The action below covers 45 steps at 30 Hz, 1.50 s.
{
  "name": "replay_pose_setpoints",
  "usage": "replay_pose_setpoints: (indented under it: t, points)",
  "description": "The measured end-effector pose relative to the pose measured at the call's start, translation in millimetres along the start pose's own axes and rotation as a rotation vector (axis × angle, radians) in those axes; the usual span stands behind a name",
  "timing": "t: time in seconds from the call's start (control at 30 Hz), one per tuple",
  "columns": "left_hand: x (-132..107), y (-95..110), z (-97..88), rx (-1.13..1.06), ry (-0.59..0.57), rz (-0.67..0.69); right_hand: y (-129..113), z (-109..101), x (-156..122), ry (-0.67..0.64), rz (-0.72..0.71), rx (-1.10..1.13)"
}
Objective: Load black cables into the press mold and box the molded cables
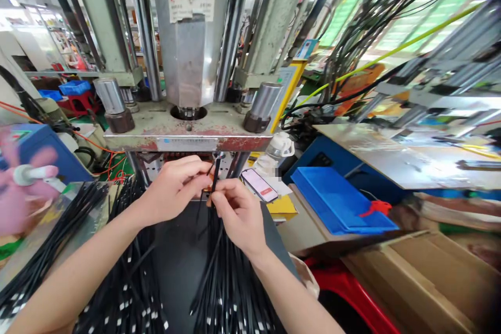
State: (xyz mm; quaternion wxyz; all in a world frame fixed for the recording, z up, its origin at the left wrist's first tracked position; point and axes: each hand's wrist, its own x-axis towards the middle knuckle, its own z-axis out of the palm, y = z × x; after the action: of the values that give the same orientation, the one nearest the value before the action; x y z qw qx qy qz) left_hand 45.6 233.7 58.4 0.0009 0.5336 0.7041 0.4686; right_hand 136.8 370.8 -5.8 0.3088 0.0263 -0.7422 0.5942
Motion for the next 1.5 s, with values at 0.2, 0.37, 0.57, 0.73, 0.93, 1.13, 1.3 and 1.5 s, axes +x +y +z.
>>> replay_pose_setpoints:
  t: [0.2,0.37,0.57,0.73,0.93,1.13,1.3,1.5]
  points:
    - [11,-9,7.9,-0.071,0.035,-0.057,6,5,9,-0.017,0.049,0.11]
    - [13,-12,12.8,-0.274,0.057,-0.166,7,3,11,-0.068,0.011,0.077]
    - [20,-18,21.3,-0.359,0.22,-0.208,18,7,0,-0.249,-0.091,-0.288]
    - [32,-16,25.3,-0.267,0.341,-0.029,56,7,-8,-0.375,0.014,-0.334]
    - [43,-11,20.1,-0.035,0.238,0.249,105,-5,37,-0.138,0.072,-0.4]
    - [20,-66,35.6,0.173,0.212,0.059,127,-1,90,-0.042,0.147,-0.441]
    - [-7,-112,52.7,0.57,-0.38,0.058,127,2,96,-0.087,0.18,-0.56]
    - [-18,-112,55.1,0.7,-0.503,0.058,114,-8,88,-0.214,0.221,-0.632]
